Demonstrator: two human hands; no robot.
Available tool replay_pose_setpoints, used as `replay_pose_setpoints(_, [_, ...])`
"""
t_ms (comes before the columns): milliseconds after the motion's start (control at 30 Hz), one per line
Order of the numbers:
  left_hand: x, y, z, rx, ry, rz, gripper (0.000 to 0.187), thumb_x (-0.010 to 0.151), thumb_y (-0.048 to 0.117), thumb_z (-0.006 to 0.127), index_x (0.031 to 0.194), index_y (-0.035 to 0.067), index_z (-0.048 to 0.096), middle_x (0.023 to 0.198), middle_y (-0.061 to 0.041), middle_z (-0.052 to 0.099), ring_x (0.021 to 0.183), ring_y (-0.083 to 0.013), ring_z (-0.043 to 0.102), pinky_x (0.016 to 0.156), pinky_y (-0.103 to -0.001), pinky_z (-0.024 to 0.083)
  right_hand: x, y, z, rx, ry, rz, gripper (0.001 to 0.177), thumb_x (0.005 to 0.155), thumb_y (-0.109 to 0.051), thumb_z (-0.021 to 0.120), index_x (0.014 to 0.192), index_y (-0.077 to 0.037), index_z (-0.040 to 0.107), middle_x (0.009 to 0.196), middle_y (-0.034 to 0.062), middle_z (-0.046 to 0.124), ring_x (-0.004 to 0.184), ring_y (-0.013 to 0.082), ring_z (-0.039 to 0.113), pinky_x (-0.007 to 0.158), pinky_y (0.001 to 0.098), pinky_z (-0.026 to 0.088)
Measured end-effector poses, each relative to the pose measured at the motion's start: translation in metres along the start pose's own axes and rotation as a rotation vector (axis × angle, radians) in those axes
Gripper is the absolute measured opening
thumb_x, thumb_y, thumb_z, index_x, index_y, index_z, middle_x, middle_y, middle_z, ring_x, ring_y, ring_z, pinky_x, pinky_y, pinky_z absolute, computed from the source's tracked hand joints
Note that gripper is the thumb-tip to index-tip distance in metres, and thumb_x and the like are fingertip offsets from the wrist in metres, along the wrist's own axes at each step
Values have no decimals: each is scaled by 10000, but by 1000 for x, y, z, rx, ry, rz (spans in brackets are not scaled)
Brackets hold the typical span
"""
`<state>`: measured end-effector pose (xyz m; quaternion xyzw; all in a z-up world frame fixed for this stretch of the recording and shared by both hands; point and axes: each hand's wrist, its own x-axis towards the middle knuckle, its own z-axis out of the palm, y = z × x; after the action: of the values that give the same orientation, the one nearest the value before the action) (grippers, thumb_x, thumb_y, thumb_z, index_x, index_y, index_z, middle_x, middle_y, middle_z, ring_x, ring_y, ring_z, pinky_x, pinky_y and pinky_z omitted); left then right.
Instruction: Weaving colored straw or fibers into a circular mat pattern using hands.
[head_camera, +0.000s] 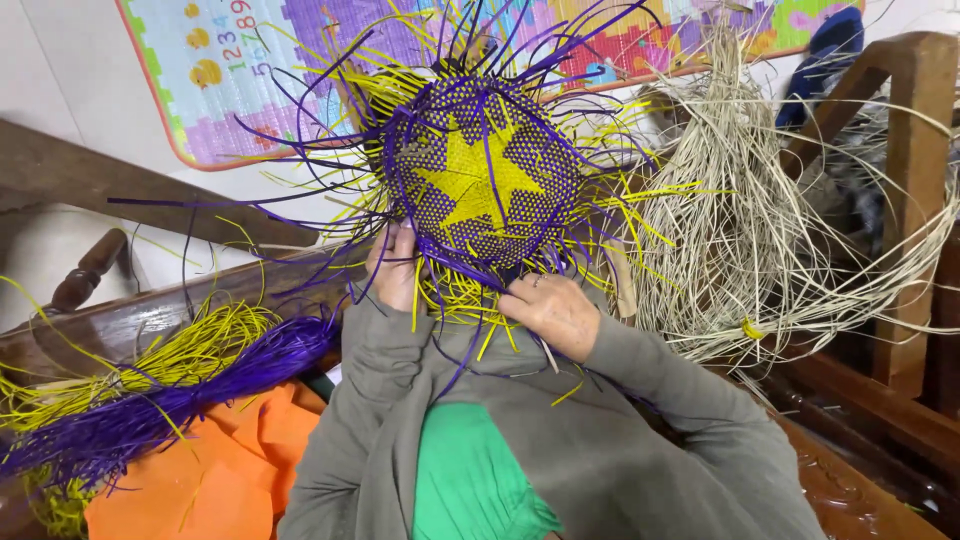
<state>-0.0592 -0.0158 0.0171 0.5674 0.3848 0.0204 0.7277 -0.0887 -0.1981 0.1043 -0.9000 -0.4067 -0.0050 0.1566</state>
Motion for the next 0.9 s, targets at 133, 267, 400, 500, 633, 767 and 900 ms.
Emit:
replay_pose_setpoints(133, [-3,15,12,-83,-8,33,185,732,263,674,672,109,590,546,-42,509,495,-98,474,398,-205,441,-2,1,2,9,-1,7,66,836,-146,455,786,-173,491,616,-7,425,606,155,484,535,254,426])
replay_pose_setpoints(267, [2,3,5,-116,-37,95,177,753,212,667,673,82,576,559,-62,519,519,-115,485,447,-210,443,-1,1,-8,19,-30,6,76,850,-127,436,838,-167,499,641,0,439,618,160,490,537,261,428])
replay_pose_setpoints(400, [-12,21,13,-146,-37,174,182,753,205,673,687,53,596,589,-89,533,556,-141,476,501,-259,449,-5,4,-19,19,-70,-31,58,837,-139,457,852,-167,505,665,7,460,657,167,513,572,257,435])
replay_pose_setpoints(500, [-11,19,9,-167,-94,166,195,749,196,682,693,27,604,596,-125,539,552,-180,496,523,-297,458,-5,4,-42,76,-102,-42,118,865,-237,404,825,-185,502,664,-1,452,649,171,506,577,270,434])
replay_pose_setpoints(633, [-11,13,15,-326,-92,150,140,736,123,671,689,20,587,595,-96,548,543,-141,525,523,-242,458,-1,1,-79,172,-154,-14,176,897,-239,348,866,-175,508,692,18,459,678,192,516,590,284,444])
replay_pose_setpoints(767, [-5,2,17,-397,-144,111,134,743,93,662,706,-1,575,599,-95,559,550,-128,552,538,-226,474,-7,4,-103,298,-314,52,247,771,-91,478,995,-165,550,839,96,538,791,280,552,610,368,468])
replay_pose_setpoints(900, [-6,2,10,-226,-175,169,195,734,163,699,739,-5,600,643,-94,574,613,-130,538,600,-236,462,3,5,-138,558,-477,86,412,607,8,582,1003,-101,617,970,253,557,873,402,564,693,479,466])
